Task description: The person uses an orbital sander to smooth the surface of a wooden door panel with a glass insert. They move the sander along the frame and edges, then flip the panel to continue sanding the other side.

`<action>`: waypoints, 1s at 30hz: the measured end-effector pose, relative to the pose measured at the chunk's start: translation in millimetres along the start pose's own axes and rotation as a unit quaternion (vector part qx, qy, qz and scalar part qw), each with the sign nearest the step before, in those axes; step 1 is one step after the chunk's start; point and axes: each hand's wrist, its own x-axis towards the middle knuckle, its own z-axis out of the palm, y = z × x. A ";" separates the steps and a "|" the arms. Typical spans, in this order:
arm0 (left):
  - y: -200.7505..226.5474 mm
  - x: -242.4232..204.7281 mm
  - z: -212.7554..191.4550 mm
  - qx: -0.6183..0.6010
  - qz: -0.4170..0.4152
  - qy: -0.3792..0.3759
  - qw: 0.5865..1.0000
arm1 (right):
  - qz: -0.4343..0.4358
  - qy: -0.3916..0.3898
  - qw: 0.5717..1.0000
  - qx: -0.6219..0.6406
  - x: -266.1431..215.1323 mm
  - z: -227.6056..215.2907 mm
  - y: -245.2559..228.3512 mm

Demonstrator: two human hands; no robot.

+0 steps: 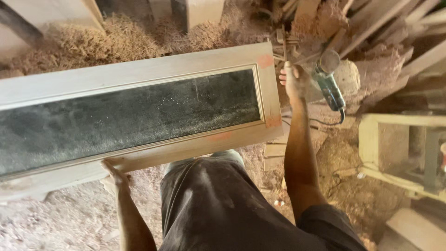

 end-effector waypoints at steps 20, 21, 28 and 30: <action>83.6 -68.2 -22.2 -0.146 -0.070 0.051 0.986 | 0.240 -0.066 0.967 -0.059 -62.1 23.3 -122.4; 81.9 -67.1 -22.9 -0.152 -0.064 0.038 0.986 | 0.254 -0.075 0.963 -0.059 -60.5 24.3 -124.2; 61.7 -21.5 -19.7 -0.130 -0.111 0.060 0.983 | 0.227 -0.102 0.964 -0.093 -57.7 37.7 -98.8; 52.7 -6.5 -12.5 -0.148 -0.106 0.066 0.981 | 0.046 -0.011 0.990 -0.130 -70.3 34.9 -83.4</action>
